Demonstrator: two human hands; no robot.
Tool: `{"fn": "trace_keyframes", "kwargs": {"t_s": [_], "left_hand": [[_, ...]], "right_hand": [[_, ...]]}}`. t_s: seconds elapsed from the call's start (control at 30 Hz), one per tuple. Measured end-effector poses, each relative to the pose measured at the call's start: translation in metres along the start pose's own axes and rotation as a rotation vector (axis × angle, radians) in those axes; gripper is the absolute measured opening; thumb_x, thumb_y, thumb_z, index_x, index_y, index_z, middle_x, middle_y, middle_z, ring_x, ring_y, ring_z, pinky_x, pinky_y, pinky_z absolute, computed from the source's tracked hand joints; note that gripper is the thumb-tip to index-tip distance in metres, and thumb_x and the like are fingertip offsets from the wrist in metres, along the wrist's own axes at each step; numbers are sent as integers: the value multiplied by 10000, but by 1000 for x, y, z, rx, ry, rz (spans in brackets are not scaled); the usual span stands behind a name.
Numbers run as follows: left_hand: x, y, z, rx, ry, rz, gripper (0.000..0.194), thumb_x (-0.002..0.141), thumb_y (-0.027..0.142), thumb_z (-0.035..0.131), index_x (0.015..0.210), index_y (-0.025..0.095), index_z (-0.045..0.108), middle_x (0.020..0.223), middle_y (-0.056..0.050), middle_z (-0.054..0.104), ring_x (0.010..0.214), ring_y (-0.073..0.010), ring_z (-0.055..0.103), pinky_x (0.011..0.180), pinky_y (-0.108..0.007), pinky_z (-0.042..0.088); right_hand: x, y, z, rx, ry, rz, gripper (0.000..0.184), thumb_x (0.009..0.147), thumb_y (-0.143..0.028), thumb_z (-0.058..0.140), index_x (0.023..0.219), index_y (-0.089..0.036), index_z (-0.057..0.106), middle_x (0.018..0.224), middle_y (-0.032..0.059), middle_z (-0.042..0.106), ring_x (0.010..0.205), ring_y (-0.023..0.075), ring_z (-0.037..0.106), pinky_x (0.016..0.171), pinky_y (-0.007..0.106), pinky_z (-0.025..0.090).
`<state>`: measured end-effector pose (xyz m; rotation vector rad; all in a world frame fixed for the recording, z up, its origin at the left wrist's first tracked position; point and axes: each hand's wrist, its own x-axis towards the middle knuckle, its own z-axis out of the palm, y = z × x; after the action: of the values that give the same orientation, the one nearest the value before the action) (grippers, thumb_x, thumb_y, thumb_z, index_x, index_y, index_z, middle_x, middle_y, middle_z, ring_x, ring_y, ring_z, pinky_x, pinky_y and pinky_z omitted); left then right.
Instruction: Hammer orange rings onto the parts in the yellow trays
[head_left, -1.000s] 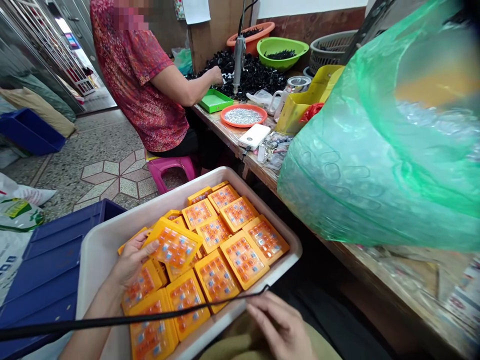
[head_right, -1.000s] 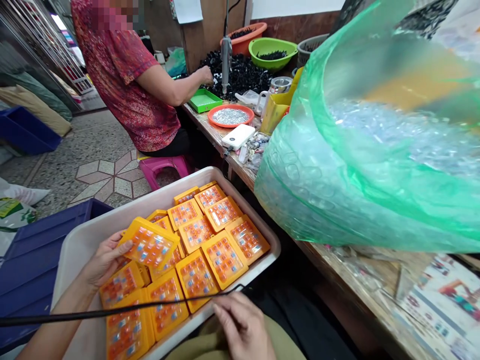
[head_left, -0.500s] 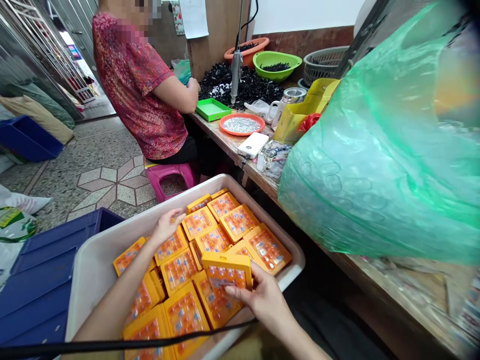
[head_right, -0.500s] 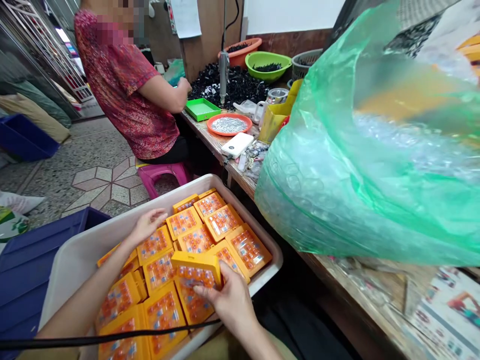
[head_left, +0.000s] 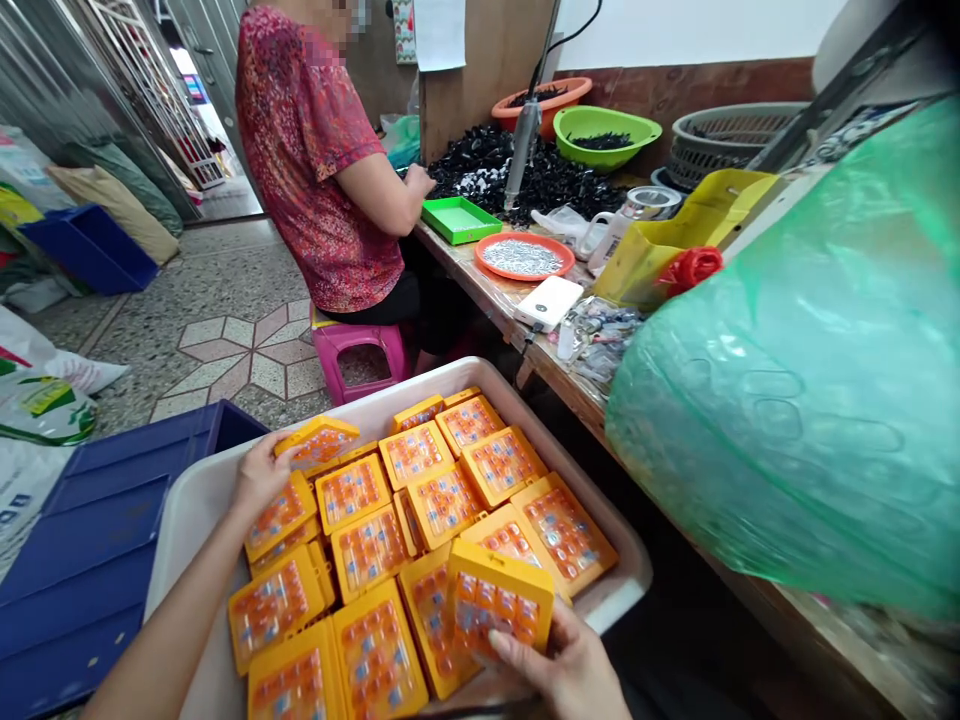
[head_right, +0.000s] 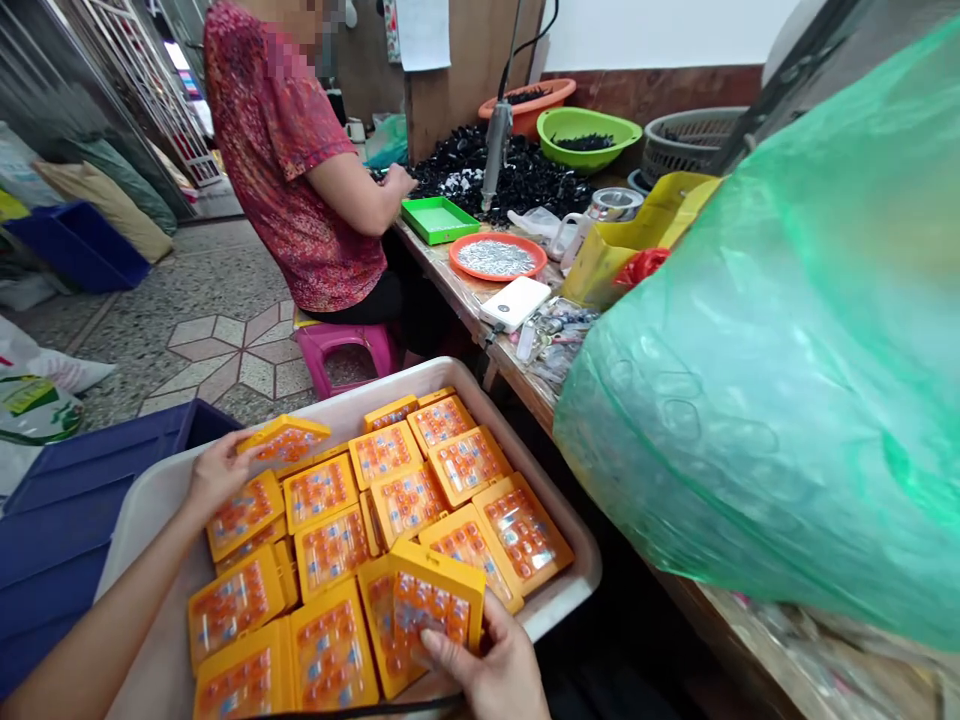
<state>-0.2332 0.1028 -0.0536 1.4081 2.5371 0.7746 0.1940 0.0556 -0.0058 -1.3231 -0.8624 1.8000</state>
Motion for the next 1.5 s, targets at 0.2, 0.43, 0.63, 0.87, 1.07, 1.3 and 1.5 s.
{"fn": "trace_keyframes", "kwargs": {"t_s": [0.2, 0.43, 0.63, 0.87, 1.07, 1.3, 1.5], "left_hand": [[-10, -21, 50, -87, -5, 46, 192, 879, 272, 557, 992, 133, 627, 933, -62, 698, 840, -187, 669, 785, -349, 546], [14, 26, 90, -133, 34, 188, 248, 906, 341, 572, 1036, 135, 621, 1032, -66, 654, 927, -192, 635, 837, -409, 527], [7, 59, 103, -109, 124, 255, 239, 894, 231, 529, 1089, 150, 641, 1071, -83, 628, 969, -207, 613, 865, -389, 507], [-5, 76, 77, -5, 103, 281, 388, 822, 110, 423, 1089, 162, 699, 1011, -116, 611, 979, -272, 571, 908, -399, 473], [9, 109, 77, 39, -133, 347, 308, 784, 55, 517, 962, 206, 719, 1098, -95, 621, 1084, -265, 524, 975, -421, 423], [13, 131, 88, -157, -198, 289, 290, 919, 289, 501, 1139, 133, 607, 1170, -128, 631, 1104, -253, 587, 982, -462, 448], [-76, 172, 50, -433, -409, 364, 470, 890, 460, 489, 1224, 151, 607, 1220, -151, 638, 1172, -291, 563, 1011, -410, 447]], "right_hand": [[-1, 1, 5, -26, -1, 37, 431, 486, -413, 894, 810, -195, 714, 785, 53, 768, 760, 271, 718, 691, 337, 572], [-1, 1, 2, -52, -28, 16, 436, 524, -420, 874, 852, -184, 709, 848, 62, 774, 795, 275, 723, 708, 337, 577], [11, -3, -7, -164, -142, -69, 416, 597, -370, 851, 932, -170, 707, 928, 77, 762, 871, 286, 706, 781, 357, 558], [17, -6, -13, -145, -137, -93, 438, 607, -351, 849, 975, -168, 700, 950, 85, 757, 897, 302, 697, 784, 391, 561], [11, -4, -10, -91, -140, -87, 411, 608, -355, 848, 942, -166, 702, 921, 77, 765, 845, 284, 710, 767, 379, 564], [7, -12, -9, -41, -100, -108, 428, 557, -349, 873, 911, -168, 716, 919, 70, 768, 855, 291, 712, 780, 379, 563], [15, -14, -11, 11, -73, -79, 482, 559, -398, 869, 947, -183, 681, 931, 76, 763, 834, 288, 718, 742, 401, 580]]}}
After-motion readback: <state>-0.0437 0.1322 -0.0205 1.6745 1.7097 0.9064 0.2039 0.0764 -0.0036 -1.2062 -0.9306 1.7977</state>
